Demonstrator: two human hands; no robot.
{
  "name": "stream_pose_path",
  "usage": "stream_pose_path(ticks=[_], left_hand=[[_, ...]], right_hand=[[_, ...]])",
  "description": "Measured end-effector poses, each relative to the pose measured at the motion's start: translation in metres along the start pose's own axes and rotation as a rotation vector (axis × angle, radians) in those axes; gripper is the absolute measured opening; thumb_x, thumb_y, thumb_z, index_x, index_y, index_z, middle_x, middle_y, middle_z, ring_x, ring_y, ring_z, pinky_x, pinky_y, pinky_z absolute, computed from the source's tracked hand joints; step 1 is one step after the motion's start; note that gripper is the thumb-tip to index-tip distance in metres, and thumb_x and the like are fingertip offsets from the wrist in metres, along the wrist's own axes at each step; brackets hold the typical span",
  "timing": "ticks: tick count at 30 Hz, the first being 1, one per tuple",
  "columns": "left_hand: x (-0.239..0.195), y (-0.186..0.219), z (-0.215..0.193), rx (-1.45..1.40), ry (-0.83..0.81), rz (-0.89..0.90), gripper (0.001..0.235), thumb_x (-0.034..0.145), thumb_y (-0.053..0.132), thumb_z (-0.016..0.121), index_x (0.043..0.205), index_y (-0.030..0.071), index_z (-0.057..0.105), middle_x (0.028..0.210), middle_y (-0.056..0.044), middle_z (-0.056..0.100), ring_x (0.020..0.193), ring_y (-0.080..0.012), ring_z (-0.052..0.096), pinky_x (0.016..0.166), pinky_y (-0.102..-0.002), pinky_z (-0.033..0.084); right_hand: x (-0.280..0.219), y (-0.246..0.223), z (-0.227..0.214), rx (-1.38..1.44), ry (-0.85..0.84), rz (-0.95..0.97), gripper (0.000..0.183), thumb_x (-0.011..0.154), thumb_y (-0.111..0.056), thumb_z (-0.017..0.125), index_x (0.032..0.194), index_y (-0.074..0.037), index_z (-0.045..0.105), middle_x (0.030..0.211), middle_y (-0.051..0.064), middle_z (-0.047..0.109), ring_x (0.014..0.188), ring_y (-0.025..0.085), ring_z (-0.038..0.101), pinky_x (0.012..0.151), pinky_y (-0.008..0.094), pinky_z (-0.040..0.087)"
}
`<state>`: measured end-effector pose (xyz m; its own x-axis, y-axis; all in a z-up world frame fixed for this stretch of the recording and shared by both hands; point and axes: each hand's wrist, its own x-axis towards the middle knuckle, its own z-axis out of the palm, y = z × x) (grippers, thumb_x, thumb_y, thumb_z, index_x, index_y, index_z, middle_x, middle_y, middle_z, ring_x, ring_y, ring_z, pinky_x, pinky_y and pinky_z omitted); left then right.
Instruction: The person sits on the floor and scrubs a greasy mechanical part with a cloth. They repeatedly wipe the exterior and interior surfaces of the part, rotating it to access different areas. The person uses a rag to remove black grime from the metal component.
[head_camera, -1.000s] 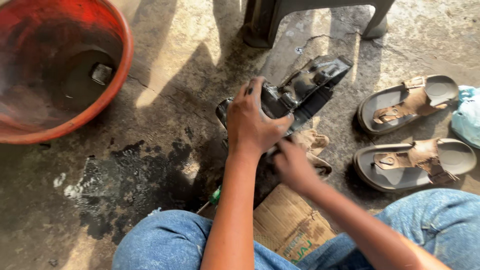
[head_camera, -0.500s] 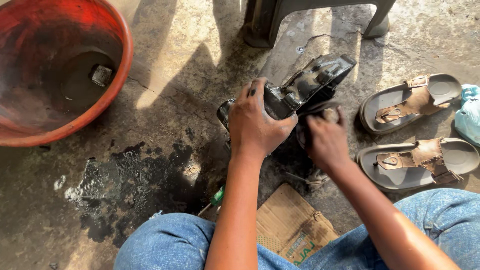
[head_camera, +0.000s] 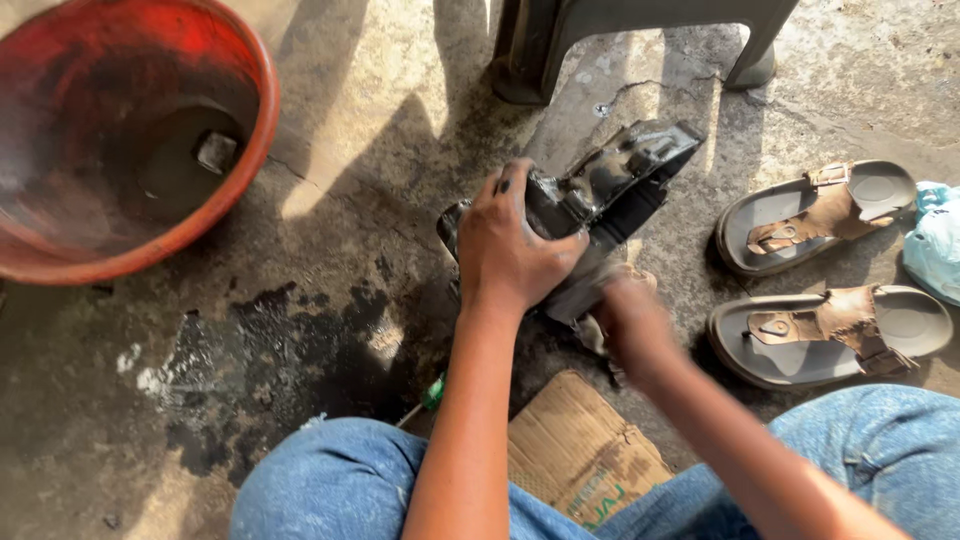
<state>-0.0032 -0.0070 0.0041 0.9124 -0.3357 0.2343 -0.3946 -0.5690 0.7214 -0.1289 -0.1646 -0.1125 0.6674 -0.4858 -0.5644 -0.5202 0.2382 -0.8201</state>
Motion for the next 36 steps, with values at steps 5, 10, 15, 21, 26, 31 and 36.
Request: stream_pose_path(ticks=[5,10,15,21,26,31,36], left_hand=[[0.004,-0.003,0.001,0.018,-0.009,0.006,0.088,0.062,0.039,0.087,0.135,-0.001,0.056,0.125,-0.023,0.064,0.110,-0.0396,0.066,0.091,-0.049,0.055],[0.003,0.007,0.002,-0.010,-0.018,-0.062,0.081,0.062,0.035,0.083,0.132,0.002,0.060,0.115,-0.018,0.069,0.100,-0.0340,0.072,0.087,-0.044,0.059],[0.002,0.002,0.002,-0.019,0.018,-0.035,0.083,0.059,0.038,0.085,0.129,0.001,0.060,0.110,-0.018,0.069,0.095,-0.0337,0.072,0.082,-0.044,0.060],[-0.005,-0.001,0.003,-0.015,0.071,0.035,0.079,0.064,0.038,0.088,0.128,0.001,0.061,0.115,-0.021,0.068,0.100,-0.0376,0.069,0.083,-0.047,0.058],[0.000,0.005,0.004,-0.017,0.023,-0.039,0.078,0.061,0.037,0.086,0.127,0.003,0.061,0.112,-0.019,0.069,0.099,-0.0357,0.071,0.084,-0.046,0.059],[0.000,0.000,0.008,-0.017,0.095,0.033,0.083,0.062,0.038,0.087,0.129,-0.002,0.059,0.115,-0.022,0.068,0.099,-0.0368,0.070,0.084,-0.046,0.059],[0.001,0.005,0.003,-0.014,0.033,-0.022,0.083,0.059,0.035,0.087,0.129,0.000,0.059,0.112,-0.019,0.068,0.098,-0.0363,0.070,0.084,-0.046,0.059]], right_hand=[[0.015,-0.059,-0.033,0.413,0.014,-0.400,0.018,0.103,-0.018,0.048,0.111,-0.007,0.059,0.104,0.009,0.068,0.095,0.022,0.068,0.091,0.038,0.060],[0.014,-0.022,0.026,-1.021,0.188,-0.767,0.038,0.083,-0.016,0.049,0.117,0.001,0.057,0.104,0.025,0.069,0.101,0.042,0.067,0.089,0.055,0.052],[-0.006,0.018,0.040,-1.046,-0.025,-1.171,0.031,0.077,-0.007,0.057,0.107,0.001,0.061,0.101,0.021,0.067,0.109,0.042,0.065,0.094,0.057,0.050],[0.029,-0.037,0.003,-0.306,-0.216,-0.332,0.026,0.103,-0.018,0.047,0.118,-0.002,0.061,0.109,0.021,0.066,0.104,0.042,0.065,0.091,0.044,0.049],[-0.001,-0.004,0.031,-1.138,0.023,-1.154,0.035,0.082,-0.017,0.064,0.114,-0.004,0.061,0.098,0.015,0.069,0.109,0.038,0.063,0.099,0.053,0.044],[0.020,0.002,0.032,-0.504,-0.235,-0.544,0.033,0.092,-0.009,0.051,0.122,0.000,0.060,0.110,0.021,0.071,0.106,0.036,0.067,0.098,0.046,0.051],[-0.004,-0.026,0.031,-0.422,0.014,-0.436,0.030,0.098,-0.013,0.048,0.125,-0.001,0.053,0.110,0.024,0.071,0.104,0.037,0.069,0.094,0.047,0.052]])
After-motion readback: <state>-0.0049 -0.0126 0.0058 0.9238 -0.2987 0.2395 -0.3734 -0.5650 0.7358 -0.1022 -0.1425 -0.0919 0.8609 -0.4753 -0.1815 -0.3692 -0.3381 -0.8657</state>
